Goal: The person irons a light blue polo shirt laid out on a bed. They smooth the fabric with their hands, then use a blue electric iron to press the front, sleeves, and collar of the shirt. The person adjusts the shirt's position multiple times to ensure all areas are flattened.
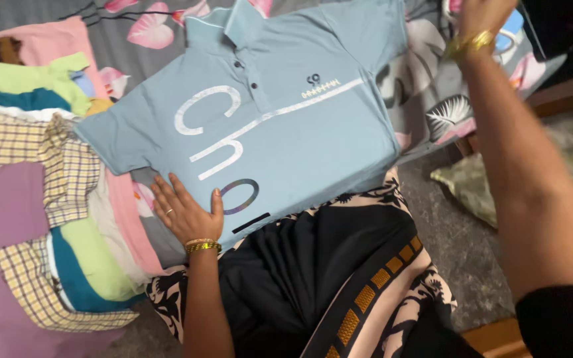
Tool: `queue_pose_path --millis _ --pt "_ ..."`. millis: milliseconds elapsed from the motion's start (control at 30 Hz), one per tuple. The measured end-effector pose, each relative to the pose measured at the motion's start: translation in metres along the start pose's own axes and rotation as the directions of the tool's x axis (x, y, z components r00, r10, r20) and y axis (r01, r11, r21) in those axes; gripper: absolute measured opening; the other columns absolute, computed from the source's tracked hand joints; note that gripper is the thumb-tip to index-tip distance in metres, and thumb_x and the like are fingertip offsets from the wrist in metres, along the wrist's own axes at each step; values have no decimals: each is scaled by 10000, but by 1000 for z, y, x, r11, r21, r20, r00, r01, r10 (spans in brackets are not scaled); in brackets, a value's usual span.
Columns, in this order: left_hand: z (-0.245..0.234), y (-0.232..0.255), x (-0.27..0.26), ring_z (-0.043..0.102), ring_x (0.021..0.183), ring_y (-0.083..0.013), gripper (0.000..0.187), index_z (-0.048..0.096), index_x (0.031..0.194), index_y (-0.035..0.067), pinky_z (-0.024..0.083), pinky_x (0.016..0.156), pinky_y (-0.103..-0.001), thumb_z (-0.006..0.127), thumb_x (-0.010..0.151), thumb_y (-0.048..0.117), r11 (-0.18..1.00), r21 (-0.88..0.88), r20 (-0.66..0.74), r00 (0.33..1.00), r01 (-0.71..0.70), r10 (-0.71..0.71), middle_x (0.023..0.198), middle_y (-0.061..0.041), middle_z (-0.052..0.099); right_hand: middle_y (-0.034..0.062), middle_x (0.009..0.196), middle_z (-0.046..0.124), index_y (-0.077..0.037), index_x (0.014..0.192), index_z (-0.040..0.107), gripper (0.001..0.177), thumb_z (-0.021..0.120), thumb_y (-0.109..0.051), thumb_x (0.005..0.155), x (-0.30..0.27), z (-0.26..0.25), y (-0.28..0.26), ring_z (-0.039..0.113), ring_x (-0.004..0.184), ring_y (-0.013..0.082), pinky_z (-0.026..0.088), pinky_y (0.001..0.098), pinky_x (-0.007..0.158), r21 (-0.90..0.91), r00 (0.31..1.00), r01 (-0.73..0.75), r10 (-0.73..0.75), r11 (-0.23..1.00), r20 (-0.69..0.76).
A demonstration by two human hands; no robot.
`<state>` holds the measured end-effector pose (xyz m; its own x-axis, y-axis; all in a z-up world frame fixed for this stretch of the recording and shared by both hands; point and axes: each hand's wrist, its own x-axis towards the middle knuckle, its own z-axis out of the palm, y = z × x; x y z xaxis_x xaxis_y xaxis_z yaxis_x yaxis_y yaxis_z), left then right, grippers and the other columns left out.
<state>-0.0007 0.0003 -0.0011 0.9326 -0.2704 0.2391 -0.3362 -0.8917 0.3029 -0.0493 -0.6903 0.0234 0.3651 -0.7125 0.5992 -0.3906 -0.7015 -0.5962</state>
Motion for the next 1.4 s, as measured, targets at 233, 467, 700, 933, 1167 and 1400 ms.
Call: queue_pose_path --millis 233,467,700,933,1167,1400 --pt "3 -1 3 166 1575 -421 975 282 1597 -51 125 1259 -567 567 918 588 1000 18 -23 1000 16 -15 1674 -295 230 30 1000 701 -17 1175 679 362 858 -225 940 75 31 36 699 922 199 551 371 801 215 886 -369 273 904 375" --pt "3 -1 2 150 1574 -421 961 275 1600 -48 127 1250 -561 539 933 591 999 36 -12 1000 20 -20 1670 -284 221 221 1225 461 31 1130 739 496 999 -262 827 79 38 22 604 1043 318 536 421 919 -70 976 -31 46 997 212" --pt "2 1 1 124 1578 -404 974 259 1604 -41 112 1249 -554 534 925 600 997 64 2 999 35 -35 1678 -276 205 137 1215 642 16 1229 661 334 822 -181 1012 83 -8 -43 686 1038 235 578 379 847 290 897 -201 57 936 439" --pt "9 -3 -1 107 1578 -398 971 255 1608 -46 97 1251 -549 540 942 601 999 46 -10 1000 27 -27 1686 -277 185 111 909 695 -13 1251 634 289 572 -284 1169 18 -107 -187 682 770 220 534 410 657 30 548 -55 5 998 836" --pt "2 -2 -4 111 1574 -395 979 268 1594 -36 91 1250 -544 559 926 617 999 13 -4 999 41 -41 1678 -270 193 204 901 746 -20 1219 670 498 634 -464 997 -137 -83 -263 714 749 309 564 429 667 -3 294 202 -58 979 954" --pt "9 -11 -10 127 1576 -413 953 301 1593 -44 95 1265 -539 568 958 614 1000 -19 -57 998 19 -20 1674 -288 211 264 778 701 -4 1067 632 533 628 -525 950 -255 -62 -291 691 734 461 549 545 679 124 348 374 -264 919 900"
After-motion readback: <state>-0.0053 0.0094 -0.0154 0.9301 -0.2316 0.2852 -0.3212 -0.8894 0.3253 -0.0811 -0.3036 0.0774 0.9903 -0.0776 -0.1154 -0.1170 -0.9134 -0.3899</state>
